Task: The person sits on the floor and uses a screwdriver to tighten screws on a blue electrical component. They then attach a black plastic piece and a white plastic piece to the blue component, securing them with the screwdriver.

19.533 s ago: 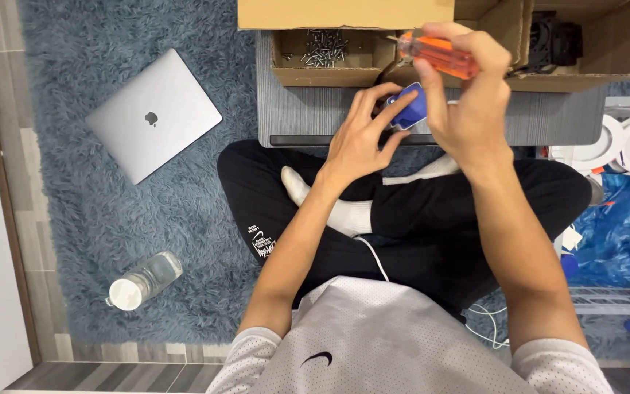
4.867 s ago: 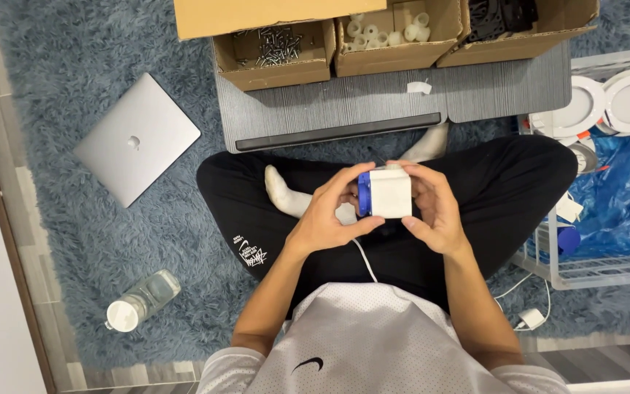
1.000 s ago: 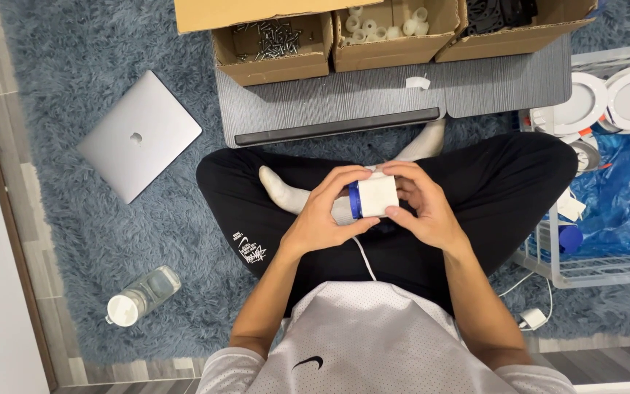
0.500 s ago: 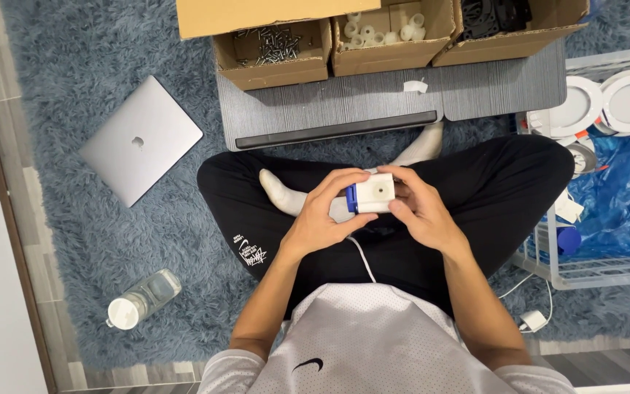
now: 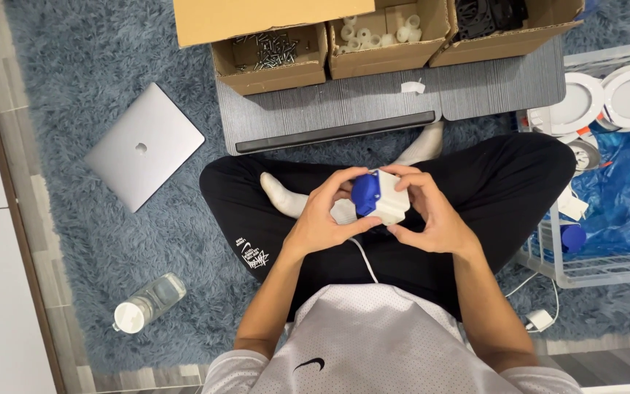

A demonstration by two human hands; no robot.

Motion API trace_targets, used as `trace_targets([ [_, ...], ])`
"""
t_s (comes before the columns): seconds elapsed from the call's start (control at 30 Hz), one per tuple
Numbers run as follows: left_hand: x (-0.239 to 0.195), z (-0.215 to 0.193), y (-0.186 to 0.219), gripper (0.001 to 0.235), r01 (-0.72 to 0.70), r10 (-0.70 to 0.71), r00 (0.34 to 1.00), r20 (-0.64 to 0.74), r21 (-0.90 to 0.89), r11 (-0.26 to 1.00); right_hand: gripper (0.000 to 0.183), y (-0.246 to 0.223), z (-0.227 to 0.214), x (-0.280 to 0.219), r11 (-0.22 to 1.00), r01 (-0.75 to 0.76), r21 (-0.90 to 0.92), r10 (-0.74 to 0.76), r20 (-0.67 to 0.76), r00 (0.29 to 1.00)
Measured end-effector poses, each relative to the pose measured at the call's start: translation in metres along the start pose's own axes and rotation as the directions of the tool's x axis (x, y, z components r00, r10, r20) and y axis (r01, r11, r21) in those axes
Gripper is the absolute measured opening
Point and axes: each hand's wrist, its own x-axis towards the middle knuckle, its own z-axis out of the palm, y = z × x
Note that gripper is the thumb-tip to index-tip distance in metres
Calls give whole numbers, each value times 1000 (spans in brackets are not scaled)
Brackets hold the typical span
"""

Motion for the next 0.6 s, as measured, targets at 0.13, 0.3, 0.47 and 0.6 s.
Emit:
trace_targets([
  [0.13,1,4,-4,79,-28,28,1000,-2,-17,999,69,4,-10,-6,995,-102,-15,102,41,994],
  [0.3,2,21,2,69,-18,22,998,57,-59,998,88,0,-23,-13,977,-203,-62,201,-48,978],
  [0.47,3,24,-7,61,-10,28,992,125,-139,990,104,16,-72,-35,974,-179,-138,150,-198,969],
  [0.6,8,16,-11,54,19,-12,985,172,-35,999,100,4,-133,-69,947,-47,-319,-97,-418,903],
])
